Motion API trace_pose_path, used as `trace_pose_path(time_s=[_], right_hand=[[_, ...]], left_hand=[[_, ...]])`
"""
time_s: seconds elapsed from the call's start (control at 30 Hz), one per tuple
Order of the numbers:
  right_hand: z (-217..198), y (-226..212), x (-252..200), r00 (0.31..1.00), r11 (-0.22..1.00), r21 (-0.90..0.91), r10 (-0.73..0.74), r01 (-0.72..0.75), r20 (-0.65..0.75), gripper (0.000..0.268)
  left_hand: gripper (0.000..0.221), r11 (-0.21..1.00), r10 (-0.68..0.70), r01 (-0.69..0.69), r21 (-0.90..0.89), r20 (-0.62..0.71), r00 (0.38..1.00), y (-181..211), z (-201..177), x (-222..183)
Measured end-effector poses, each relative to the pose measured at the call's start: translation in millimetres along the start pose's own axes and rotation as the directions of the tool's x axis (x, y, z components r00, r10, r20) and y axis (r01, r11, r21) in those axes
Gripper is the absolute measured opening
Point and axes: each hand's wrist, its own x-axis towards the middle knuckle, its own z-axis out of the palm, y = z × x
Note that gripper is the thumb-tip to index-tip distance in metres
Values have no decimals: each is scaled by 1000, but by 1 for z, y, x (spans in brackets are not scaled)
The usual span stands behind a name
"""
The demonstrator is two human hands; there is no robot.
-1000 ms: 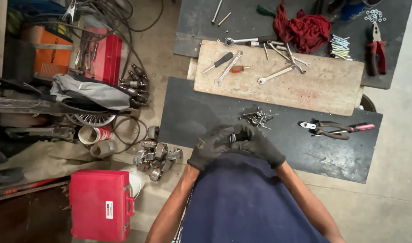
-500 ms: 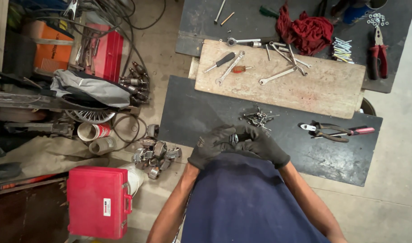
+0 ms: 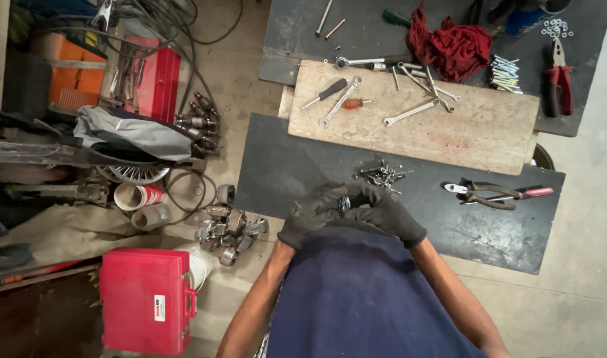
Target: Sorting screws and bolts on a repair bench and inspecting small components
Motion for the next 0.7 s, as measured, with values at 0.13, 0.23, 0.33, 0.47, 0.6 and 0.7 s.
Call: trace_pose_path(time_s=[0.13, 0.23, 0.33, 0.47, 0.6, 0.7], right_hand=[[0, 2, 5, 999, 999, -3, -46, 46, 14, 53], [2, 1, 10, 996, 996, -4, -90, 91, 26, 52], [3, 4, 19, 999, 999, -15, -34, 34, -4, 50], [-5, 26, 34, 992, 997, -30, 61, -65, -108, 33], [2, 57, 50, 968, 985, 158, 100, -65, -228, 30], [9, 76, 62, 918, 962, 265, 158, -61, -364, 32]], left_hand=[[49, 946, -72, 83, 314, -49, 996, -36, -3, -10], [44, 920, -258, 295, 259, -165, 952, -29, -5, -5], [37, 836, -468, 524, 165, -284, 837, -19, -6, 3], [26, 613, -725, 790, -15, -408, 555, -7, -9, 13], [20, 421, -837, 895, -144, -441, 323, -19, -10, 16], [27, 432, -810, 861, -269, -536, 239, -26, -16, 14]])
